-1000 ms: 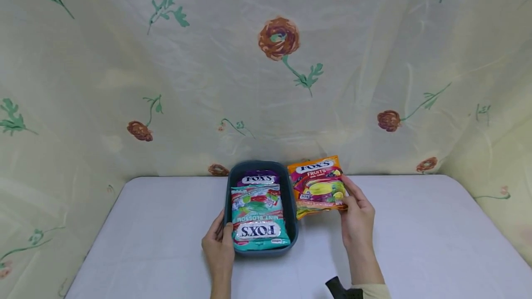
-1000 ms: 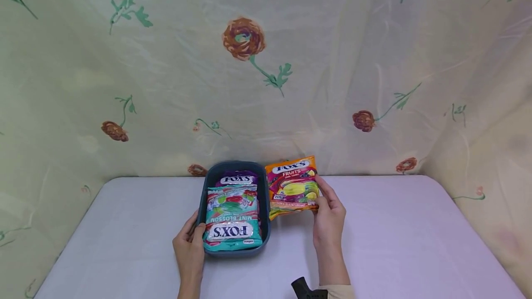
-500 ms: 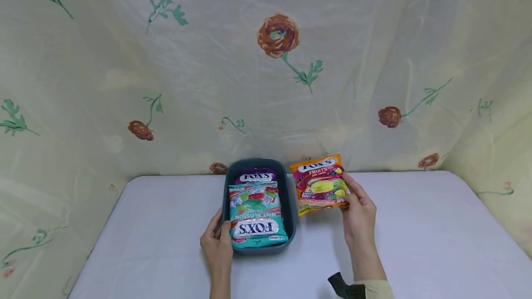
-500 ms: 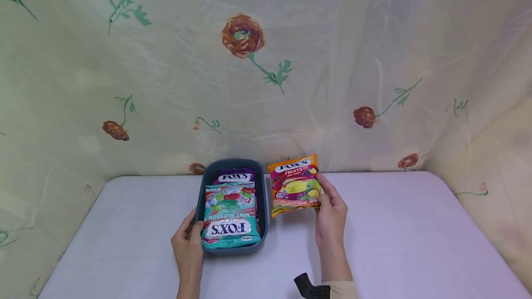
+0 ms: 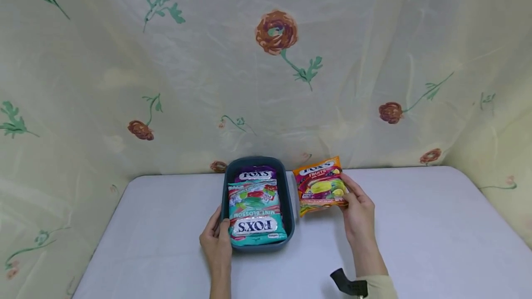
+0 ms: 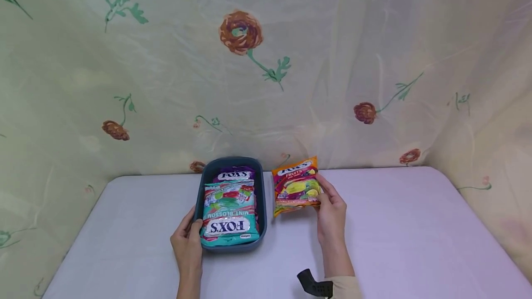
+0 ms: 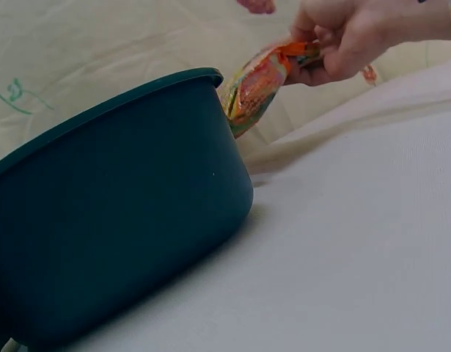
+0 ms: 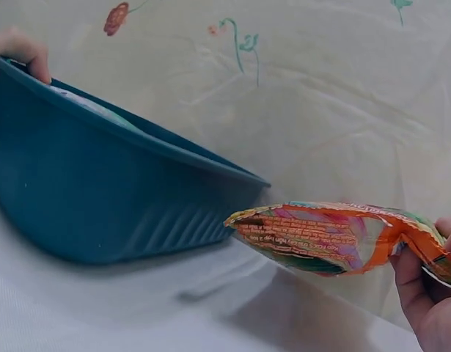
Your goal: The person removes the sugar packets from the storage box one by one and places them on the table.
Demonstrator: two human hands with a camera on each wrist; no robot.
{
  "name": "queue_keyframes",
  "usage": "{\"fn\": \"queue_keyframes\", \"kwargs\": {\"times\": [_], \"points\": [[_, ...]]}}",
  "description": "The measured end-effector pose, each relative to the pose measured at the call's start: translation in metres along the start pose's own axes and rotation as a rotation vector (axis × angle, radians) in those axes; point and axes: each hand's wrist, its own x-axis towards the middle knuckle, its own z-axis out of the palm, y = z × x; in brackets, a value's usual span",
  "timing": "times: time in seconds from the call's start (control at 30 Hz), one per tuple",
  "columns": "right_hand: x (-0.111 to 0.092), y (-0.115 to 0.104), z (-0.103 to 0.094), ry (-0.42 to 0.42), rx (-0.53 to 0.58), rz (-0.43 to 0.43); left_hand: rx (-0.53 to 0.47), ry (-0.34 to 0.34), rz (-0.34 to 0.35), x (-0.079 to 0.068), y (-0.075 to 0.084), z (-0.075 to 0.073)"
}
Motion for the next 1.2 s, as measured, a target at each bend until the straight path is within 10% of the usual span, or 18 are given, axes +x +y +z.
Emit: {"fn": "queue_keyframes", "kwargs": {"times": [0.77,1.2], "points": [[0.017,0.023,-0.017,-0.021,-0.104,0.114,0.007,-0.072,-0.045,0.003,-0.001,-0.004],[0.023,0.040,-0.021,0.022,-0.579,-0.133,-0.010,-0.118,-0.063,0.006,-0.001,-0.006]]}}
